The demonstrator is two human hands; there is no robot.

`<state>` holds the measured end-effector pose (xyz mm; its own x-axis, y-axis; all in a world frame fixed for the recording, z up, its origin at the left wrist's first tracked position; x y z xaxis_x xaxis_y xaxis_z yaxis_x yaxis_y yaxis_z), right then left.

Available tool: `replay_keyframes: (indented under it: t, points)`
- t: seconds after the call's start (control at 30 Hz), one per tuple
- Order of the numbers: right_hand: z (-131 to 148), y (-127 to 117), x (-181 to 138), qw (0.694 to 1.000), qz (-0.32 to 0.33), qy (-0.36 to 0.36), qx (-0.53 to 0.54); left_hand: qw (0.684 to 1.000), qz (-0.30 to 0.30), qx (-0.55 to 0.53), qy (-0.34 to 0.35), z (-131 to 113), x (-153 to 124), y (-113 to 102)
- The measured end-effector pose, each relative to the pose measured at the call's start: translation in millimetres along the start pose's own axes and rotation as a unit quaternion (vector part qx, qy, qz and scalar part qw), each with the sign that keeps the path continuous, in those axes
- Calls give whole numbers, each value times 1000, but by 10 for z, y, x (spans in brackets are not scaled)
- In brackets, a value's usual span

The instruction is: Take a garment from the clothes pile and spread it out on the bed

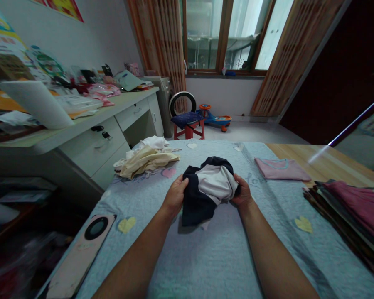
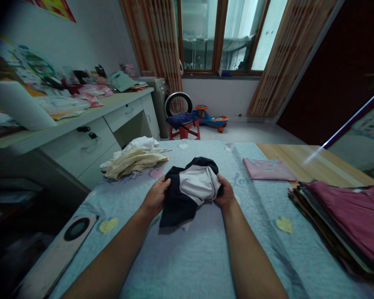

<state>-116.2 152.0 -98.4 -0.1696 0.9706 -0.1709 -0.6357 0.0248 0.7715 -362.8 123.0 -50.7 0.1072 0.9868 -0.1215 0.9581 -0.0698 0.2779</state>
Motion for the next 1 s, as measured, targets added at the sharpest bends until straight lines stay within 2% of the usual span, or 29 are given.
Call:
replay_keyframes:
  t: [0.13, 0.23, 0.33, 0.47, 0.57, 0.67, 0.73, 0.8, 0.83, 0.9, 0.97, 1.0]
  points:
    - [30, 67, -58, 999, 32, 5, 8, 998, -44, -47, 18, -232, 59, -195]
    - [66, 135, -88, 998, 58, -12, -4, 995, -78, -64, 0, -308, 121, -366]
    - [78, 148, -82, 998, 57, -3, -28, 995, -71, -60, -37, -328, 203, -517]
    - [95, 99, -33, 999, 11, -23, -44, 997, -46, -17, -53, -369, 384, -636]
    - [142, 50, 8, 996, -21, -80, -28, 997, -70, 36, -14, -419, 570, -664]
    - [202, -21, 50, 988, -50, -147, -3, 988, -108, 66, 91, -449, 688, -648]
    - [218, -75, 84, 982, -72, -177, 4, 964, -164, 158, 141, -416, 659, -629]
    - [206, -118, 118, 977, -96, -191, -19, 911, -228, 305, 157, -346, 534, -577]
    - [192, -131, 132, 973, -110, -195, -50, 885, -231, 369, 163, -299, 450, -519]
    - [161, -133, 145, 956, -140, -206, -158, 854, -159, 471, 153, -170, 271, -338]
    - [139, -100, 131, 910, -167, -231, -301, 827, -67, 543, 130, -23, 92, -127]
    - [129, -70, 115, 879, -174, -247, -368, 803, -38, 581, 128, 41, 12, -26]
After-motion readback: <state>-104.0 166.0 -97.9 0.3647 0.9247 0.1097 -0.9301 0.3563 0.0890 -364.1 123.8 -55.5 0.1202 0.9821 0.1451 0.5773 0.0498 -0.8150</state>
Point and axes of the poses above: each hand's wrist, its own x-axis towards the middle knuckle, its own y-axis out of the palm, z = x × y, the point moved 3 cm from there along x, towards the middle knuckle, and after that the axes turned 10 degrees about x, right-handed, at the moved point
